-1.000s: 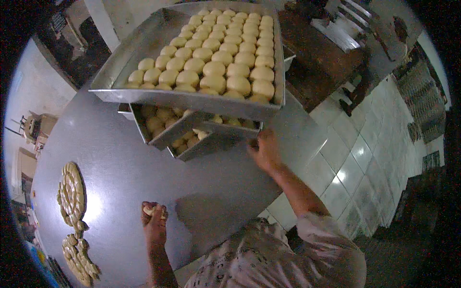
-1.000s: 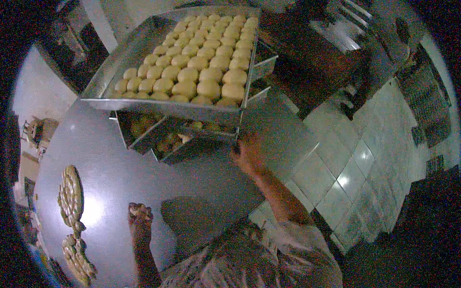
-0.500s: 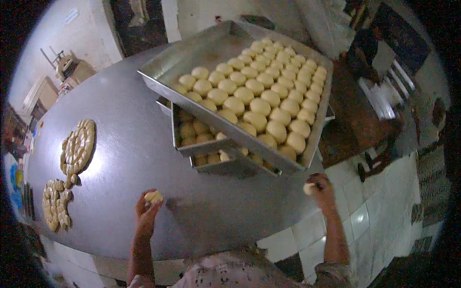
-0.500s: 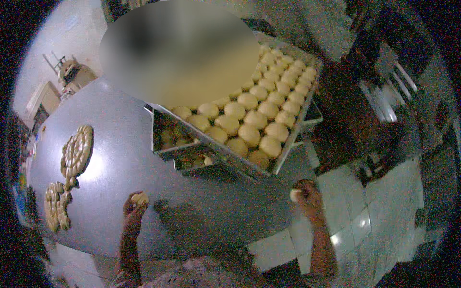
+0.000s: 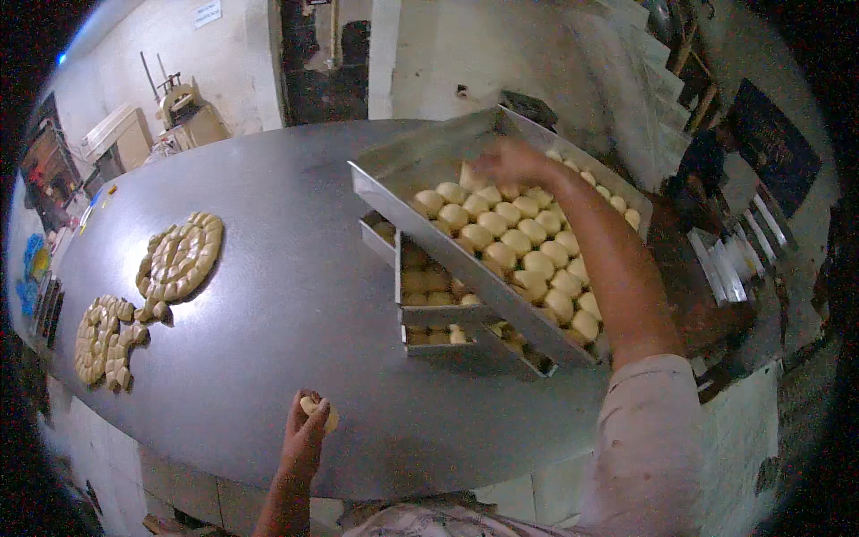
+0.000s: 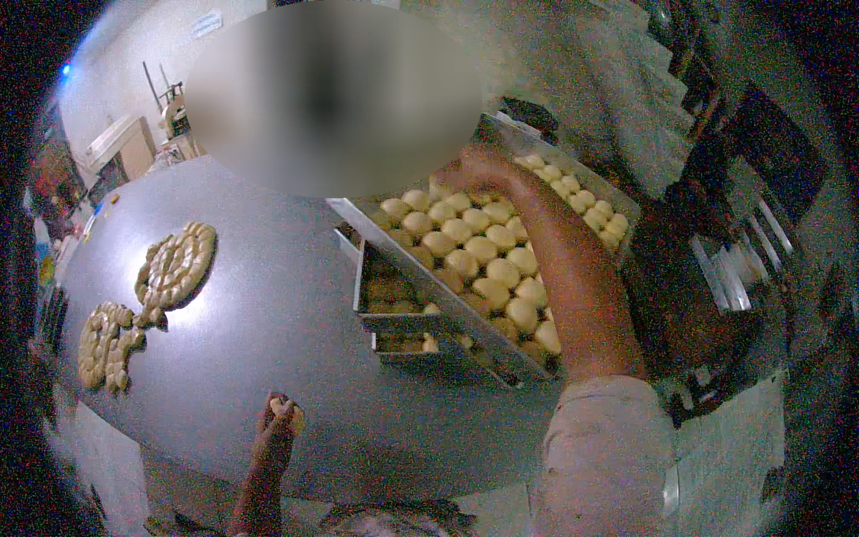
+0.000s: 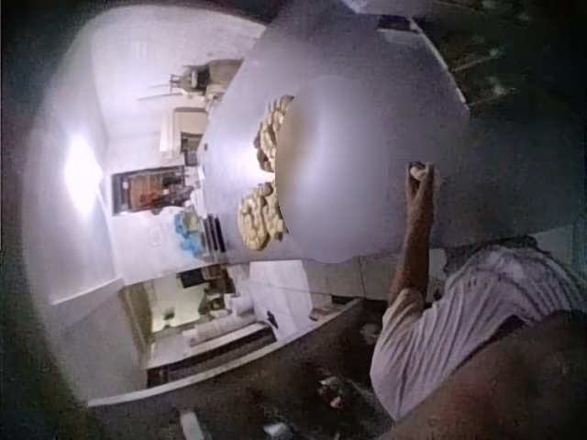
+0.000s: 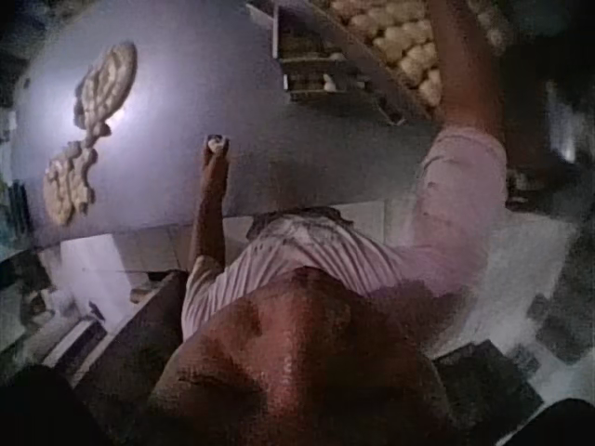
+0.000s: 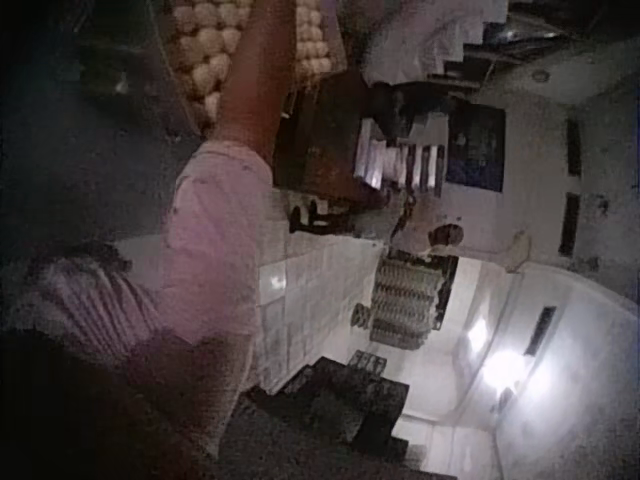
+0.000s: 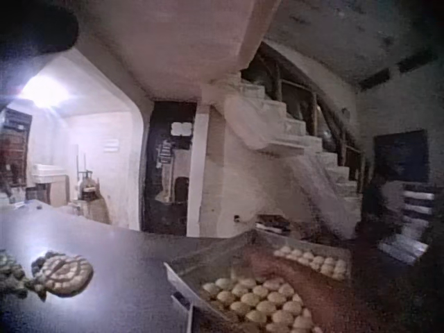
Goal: The person takes dough balls from a tray and arranges them into patterns on a metal table by hand.
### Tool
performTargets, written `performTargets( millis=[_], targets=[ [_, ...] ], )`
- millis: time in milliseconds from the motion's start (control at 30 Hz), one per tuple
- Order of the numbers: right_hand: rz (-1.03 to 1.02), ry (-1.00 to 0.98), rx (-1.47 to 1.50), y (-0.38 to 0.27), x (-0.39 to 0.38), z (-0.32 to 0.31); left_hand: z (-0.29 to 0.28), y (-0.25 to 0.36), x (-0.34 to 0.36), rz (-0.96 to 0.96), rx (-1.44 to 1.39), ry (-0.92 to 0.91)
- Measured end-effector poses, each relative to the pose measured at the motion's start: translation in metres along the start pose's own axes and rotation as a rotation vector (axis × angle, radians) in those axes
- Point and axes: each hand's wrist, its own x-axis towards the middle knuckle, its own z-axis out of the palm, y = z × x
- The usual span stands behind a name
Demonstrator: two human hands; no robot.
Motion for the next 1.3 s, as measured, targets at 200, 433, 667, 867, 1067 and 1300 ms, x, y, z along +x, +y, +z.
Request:
performTargets(
  millis=[200,433,667,867,1067,1300],
  targets=[
    [-0.089,0.233,0.379,-0.161,-0.046,-0.042,-0.096,-0.012,0.015,0.245,0.274,-0.281],
    [-0.092,-0.444,0.775,-0.292,-0.198,0.098,-0.043,0.068,-0.011,-0.179,-0.235,-0.742],
    [0.053,0.073,-0.083,-0.218,-0.355,0.218,-0.354,0.066,0.068,0.264,1.01,1.021],
    [0.222,0.125,-0.006,-0.303,-0.283,0.24,-0.499,0.093,0.097,-0.036,1.185,1.439],
    [0.625,0.349,0.169,-0.226,-0.359,0.228,-0.522,0.103,0.203,0.062,1.137,1.305],
    [0.327,0.302,0.288,-0.275,-0.291,0.208,-0.522,0.09,0.147,0.472,0.789,0.907]
  ],
)
